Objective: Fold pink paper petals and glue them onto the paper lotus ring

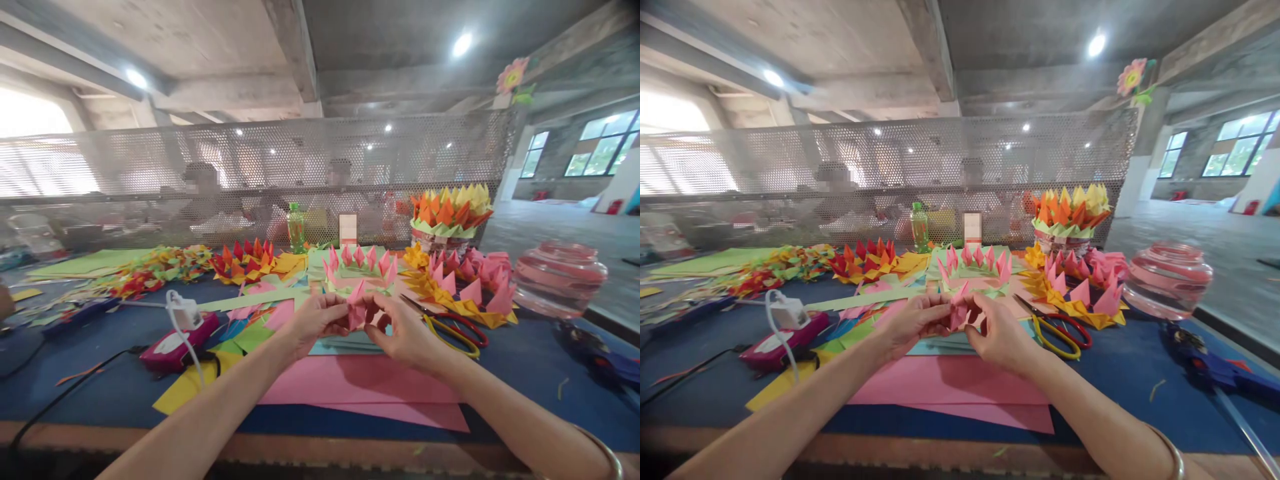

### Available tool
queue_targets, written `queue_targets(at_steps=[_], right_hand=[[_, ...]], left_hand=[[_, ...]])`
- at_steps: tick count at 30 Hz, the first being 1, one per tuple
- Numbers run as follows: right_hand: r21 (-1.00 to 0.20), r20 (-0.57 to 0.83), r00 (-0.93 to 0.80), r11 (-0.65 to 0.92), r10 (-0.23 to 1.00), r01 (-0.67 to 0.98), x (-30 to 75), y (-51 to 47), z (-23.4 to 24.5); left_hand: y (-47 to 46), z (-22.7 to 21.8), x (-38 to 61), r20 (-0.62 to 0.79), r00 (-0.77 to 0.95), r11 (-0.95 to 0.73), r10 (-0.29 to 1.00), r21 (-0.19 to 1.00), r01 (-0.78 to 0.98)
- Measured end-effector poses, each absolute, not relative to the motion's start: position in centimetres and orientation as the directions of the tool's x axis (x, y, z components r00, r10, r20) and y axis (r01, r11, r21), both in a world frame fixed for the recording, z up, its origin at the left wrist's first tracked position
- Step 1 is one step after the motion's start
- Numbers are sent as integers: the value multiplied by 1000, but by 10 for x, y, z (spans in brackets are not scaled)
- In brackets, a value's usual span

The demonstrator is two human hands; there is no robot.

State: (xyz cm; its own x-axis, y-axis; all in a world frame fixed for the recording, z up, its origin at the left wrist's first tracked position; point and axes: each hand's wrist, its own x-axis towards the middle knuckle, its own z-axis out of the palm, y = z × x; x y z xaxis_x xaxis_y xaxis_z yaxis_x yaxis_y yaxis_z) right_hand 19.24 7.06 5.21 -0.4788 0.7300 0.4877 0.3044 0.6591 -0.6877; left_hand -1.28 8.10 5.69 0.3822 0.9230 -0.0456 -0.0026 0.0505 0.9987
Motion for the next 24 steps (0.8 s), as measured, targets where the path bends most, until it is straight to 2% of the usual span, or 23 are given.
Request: queue_targets(at_steps=[10,24], right_hand=[[-587,544,-510,736,666,336,198,84,47],[-607,554,-438,703,708,370,203,90,46]], left_hand=[[80,59,-12,-60,402,62,914,998,7],[81,58,-14,-32,474,34,880,999,3]])
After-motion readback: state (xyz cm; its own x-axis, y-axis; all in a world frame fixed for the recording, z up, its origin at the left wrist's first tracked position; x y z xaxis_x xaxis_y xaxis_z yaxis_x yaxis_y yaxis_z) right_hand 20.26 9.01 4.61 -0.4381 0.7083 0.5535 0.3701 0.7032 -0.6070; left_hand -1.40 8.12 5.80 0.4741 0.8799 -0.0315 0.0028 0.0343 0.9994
